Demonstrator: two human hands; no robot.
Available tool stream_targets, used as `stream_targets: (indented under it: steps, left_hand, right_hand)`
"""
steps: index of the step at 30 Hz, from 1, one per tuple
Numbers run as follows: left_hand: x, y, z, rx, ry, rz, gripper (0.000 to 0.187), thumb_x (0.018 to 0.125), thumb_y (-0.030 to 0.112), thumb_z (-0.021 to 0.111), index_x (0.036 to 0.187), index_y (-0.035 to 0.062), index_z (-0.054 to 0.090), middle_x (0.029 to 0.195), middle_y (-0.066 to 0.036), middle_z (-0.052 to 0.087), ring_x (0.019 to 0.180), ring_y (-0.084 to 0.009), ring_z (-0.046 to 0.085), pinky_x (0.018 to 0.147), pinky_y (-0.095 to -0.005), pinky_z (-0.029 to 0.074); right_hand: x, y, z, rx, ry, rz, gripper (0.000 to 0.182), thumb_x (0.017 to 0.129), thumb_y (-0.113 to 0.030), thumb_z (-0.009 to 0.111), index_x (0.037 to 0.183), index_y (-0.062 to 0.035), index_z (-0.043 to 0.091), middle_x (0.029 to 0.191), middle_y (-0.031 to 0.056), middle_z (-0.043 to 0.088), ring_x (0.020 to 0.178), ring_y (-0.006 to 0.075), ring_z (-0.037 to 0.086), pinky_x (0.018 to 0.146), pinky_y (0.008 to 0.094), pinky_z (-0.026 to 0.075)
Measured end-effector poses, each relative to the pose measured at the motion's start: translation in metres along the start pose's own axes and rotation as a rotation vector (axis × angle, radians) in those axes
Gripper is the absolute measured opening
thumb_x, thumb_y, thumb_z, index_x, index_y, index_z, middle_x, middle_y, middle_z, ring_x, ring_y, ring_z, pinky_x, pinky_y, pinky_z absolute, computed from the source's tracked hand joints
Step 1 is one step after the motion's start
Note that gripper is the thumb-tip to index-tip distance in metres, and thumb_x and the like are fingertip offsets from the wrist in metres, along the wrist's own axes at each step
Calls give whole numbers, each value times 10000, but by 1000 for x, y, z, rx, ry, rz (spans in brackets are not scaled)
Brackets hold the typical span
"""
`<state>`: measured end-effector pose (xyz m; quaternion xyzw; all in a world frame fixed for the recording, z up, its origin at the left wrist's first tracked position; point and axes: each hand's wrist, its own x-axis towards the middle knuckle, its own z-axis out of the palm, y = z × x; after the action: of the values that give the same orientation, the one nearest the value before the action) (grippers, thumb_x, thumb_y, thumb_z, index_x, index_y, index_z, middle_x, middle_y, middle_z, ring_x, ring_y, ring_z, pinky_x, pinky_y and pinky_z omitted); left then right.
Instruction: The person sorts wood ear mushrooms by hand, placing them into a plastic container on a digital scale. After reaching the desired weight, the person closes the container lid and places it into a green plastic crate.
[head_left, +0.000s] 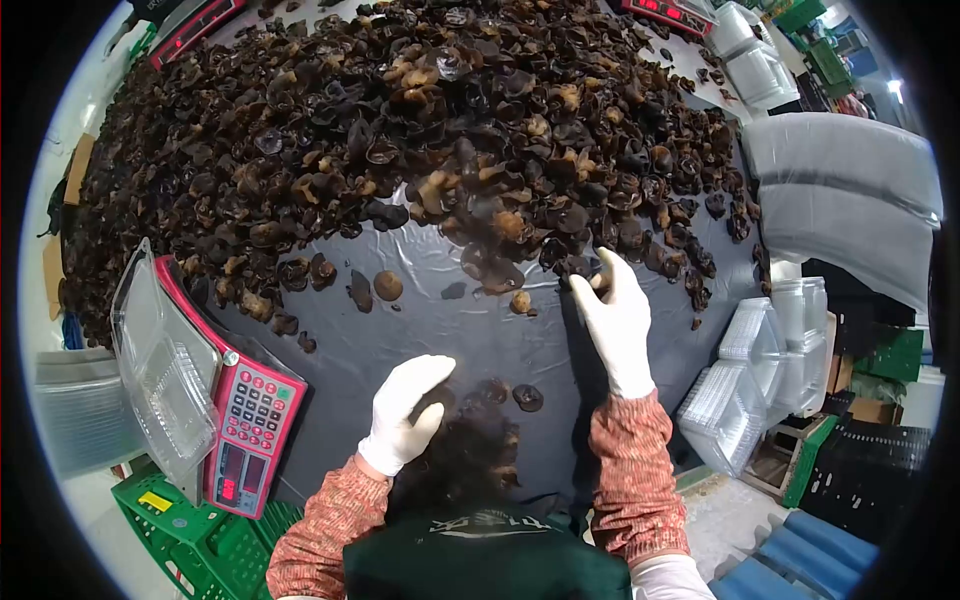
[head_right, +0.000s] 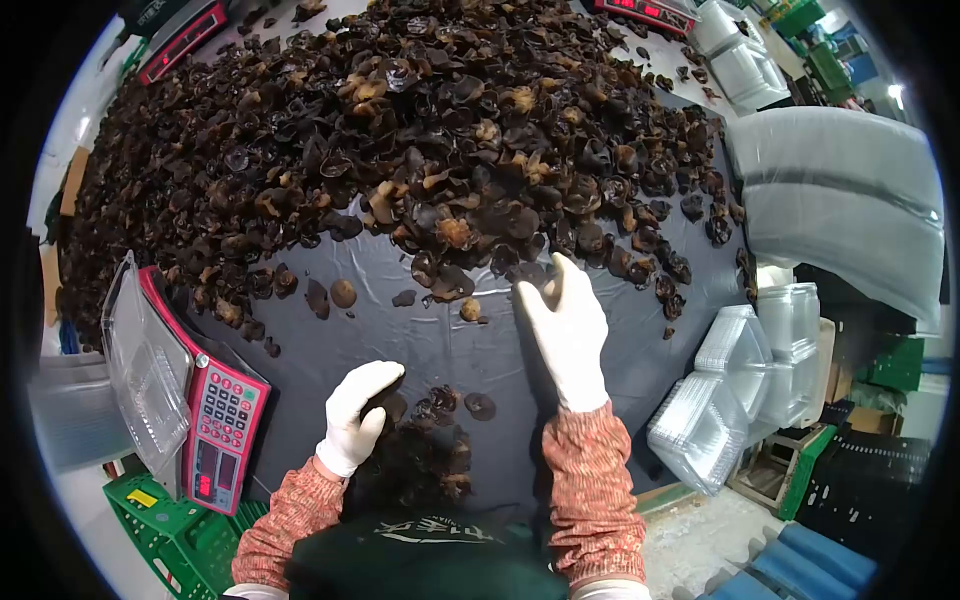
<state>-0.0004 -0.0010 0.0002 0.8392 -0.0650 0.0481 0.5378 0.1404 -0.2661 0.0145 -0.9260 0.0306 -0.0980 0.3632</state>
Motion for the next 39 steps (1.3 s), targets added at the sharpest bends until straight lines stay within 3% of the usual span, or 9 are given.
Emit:
stream_targets:
  steps: [3,7,14,17,22,27,32,34,39]
  left_hand:
    - [0,1,1,5,-12,-6,412,849,167,628,1225,9,688,1215,-165,700,1154,-355,642,1027,-423,488]
    - [0,-2,-2,-10,-19,32,493,763,15,670,1255,31,677,1232,-149,688,1143,-350,636,1012,-426,503]
    - [0,5,-3,-7,-18,8,496,740,-9,594,1227,6,686,1221,-167,697,1156,-363,640,1044,-430,482]
    - [3,4,-1,-2,-22,14,536,709,-40,579,1232,5,686,1223,-169,697,1161,-363,640,1053,-425,478]
    - [4,9,-3,-10,-10,1,539,710,-45,577,1236,3,684,1224,-174,696,1150,-361,646,1042,-423,486]
    - [5,5,-1,-21,0,30,528,717,-42,575,1231,-2,685,1219,-179,696,1143,-360,650,1032,-423,492]
    - [5,6,-2,-33,12,31,512,721,-37,577,1219,-7,691,1206,-178,700,1143,-360,650,1029,-426,494]
    - [4,6,-2,-32,21,29,502,724,-32,580,1212,-9,693,1198,-178,703,1143,-363,651,1028,-427,495]
    - [5,5,-4,-44,27,35,491,727,-20,586,1205,-11,697,1191,-178,705,1139,-365,652,1026,-430,496]
  right_hand:
    - [5,16,5,-27,-38,-36,214,908,-96,718,1082,16,664,773,-25,596,639,54,501,605,217,433]
    - [-6,-4,-45,713,-306,369,93,938,-94,680,965,-8,657,732,-46,561,632,34,471,595,217,399]
    - [-16,-12,-71,654,-403,404,88,948,-94,664,949,-6,653,757,-42,602,639,24,477,575,199,377]
    - [-24,13,-34,170,-288,173,124,912,-99,692,952,16,669,733,8,634,656,57,549,600,241,448]
    - [-26,-55,-45,349,-1017,-2,210,881,-146,735,1055,-31,721,773,60,683,672,96,596,636,262,493]
    - [-10,-36,12,262,-337,-80,250,886,-198,714,1092,-56,709,917,117,714,854,251,709,758,339,542]
    - [6,-58,42,-44,-340,-149,281,855,-286,753,1066,-119,674,848,81,648,757,263,655,704,367,527]
    - [8,-47,50,-14,-293,-270,226,833,-175,791,980,-46,677,746,37,587,631,148,549,617,306,464]
    - [18,-49,-14,627,-540,210,116,899,-75,728,949,-6,650,825,-1,643,735,57,583,636,219,445]
